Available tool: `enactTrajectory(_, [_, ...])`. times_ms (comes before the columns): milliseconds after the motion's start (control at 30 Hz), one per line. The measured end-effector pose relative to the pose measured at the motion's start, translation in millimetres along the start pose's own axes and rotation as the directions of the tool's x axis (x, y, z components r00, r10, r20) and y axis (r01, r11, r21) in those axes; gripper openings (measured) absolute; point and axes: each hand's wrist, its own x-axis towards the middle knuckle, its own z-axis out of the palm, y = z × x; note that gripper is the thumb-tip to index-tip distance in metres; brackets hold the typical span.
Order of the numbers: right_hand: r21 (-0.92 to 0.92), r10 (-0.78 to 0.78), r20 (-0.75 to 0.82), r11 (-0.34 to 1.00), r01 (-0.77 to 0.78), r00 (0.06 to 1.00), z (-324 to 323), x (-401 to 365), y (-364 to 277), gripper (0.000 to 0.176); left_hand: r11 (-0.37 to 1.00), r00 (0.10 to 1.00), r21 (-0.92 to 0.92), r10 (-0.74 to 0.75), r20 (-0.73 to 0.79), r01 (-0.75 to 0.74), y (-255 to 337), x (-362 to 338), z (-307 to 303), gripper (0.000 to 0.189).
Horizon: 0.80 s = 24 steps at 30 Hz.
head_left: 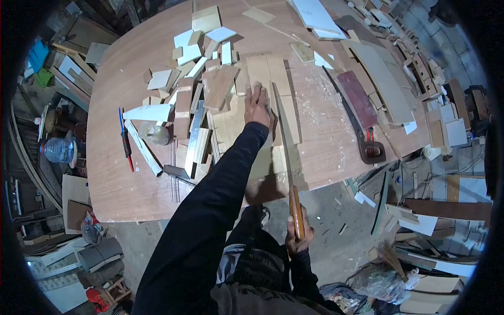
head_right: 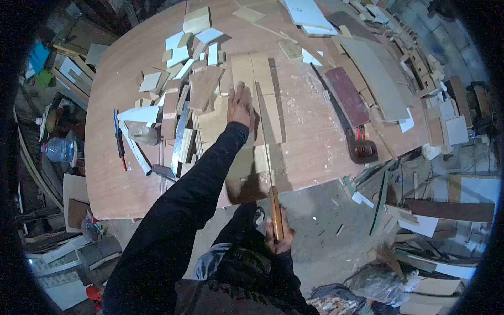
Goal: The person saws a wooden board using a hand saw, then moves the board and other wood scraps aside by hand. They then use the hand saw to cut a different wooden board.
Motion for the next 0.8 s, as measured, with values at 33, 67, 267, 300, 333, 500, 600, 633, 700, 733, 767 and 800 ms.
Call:
enactTrajectory(33, [-0.003, 0.008, 0.002, 1.000, -0.008, 1.000, -1, -9, 4, 0.044, 0.999, 1.000, -0.029, -0.014, 0.015, 0.014, 2, -4, -1, 0.057])
enactTrajectory(67, [-0.006, -0.043, -0.031, 0.999, 0.043, 0.999, -1, -12, 8, 0.041, 0.999, 1.000, -0.033, -0.012, 0.010, 0.012, 1, 1, -2, 0.057])
enactTrajectory(267, [0.006, 0.043, 0.028, 0.999, -0.043, 0.999, -6, -1, -4, 0.039, 0.998, 0.999, 0.052, 0.016, 0.036, -0.018, -1, -5, -1, 0.059])
enactTrajectory(300, [-0.031, -0.083, -0.038, 0.996, 0.082, 0.996, -8, -6, -8, 0.039, 0.999, 0.999, 0.033, 0.005, 0.051, -0.007, -2, -4, 0, 0.060])
enactTrajectory(333, [-0.081, -0.065, -0.021, 0.995, 0.063, 0.998, -11, -7, -11, 0.040, 1.000, 0.998, 0.015, -0.007, 0.062, 0.006, -2, -3, 0, 0.060])
enactTrajectory(500, [0.010, 0.209, 0.121, 0.977, -0.211, 0.970, -11, 0, -8, 0.043, 0.999, 1.000, -0.016, 0.028, 0.005, -0.028, -2, -2, 1, 0.058])
enactTrajectory(600, [-0.150, -0.137, -0.065, 0.981, 0.126, 0.988, -7, -23, 20, 0.041, 0.996, 0.999, 0.078, 0.030, 0.038, -0.033, -4, -8, 2, 0.057])
enactTrajectory(633, [-0.153, -0.125, -0.062, 0.982, 0.114, 0.990, -6, -20, 14, 0.041, 0.999, 1.000, 0.041, 0.011, 0.025, -0.012, -3, -11, 3, 0.057])
enactTrajectory(700, [0.021, 0.059, 0.048, 0.998, -0.060, 0.997, -1, 4, 1, 0.047, 1.000, 1.000, 0.006, 0.004, -0.002, -0.004, 0, -8, 3, 0.056])
enactTrajectory(733, [0.010, 0.186, 0.123, 0.982, -0.188, 0.975, -7, 3, -8, 0.046, 1.000, 1.000, 0.011, 0.022, 0.006, -0.022, 0, -4, 1, 0.054])
enactTrajectory(767, [0.012, 0.182, 0.126, 0.983, -0.185, 0.975, -7, -5, -6, 0.046, 0.999, 0.999, 0.017, 0.029, 0.017, -0.030, -1, -3, -1, 0.051])
enactTrajectory(800, [-0.010, 0.108, 0.067, 0.994, -0.108, 0.992, -9, -15, -3, 0.044, 1.000, 1.000, 0.019, 0.022, 0.017, -0.022, -1, -2, -3, 0.051])
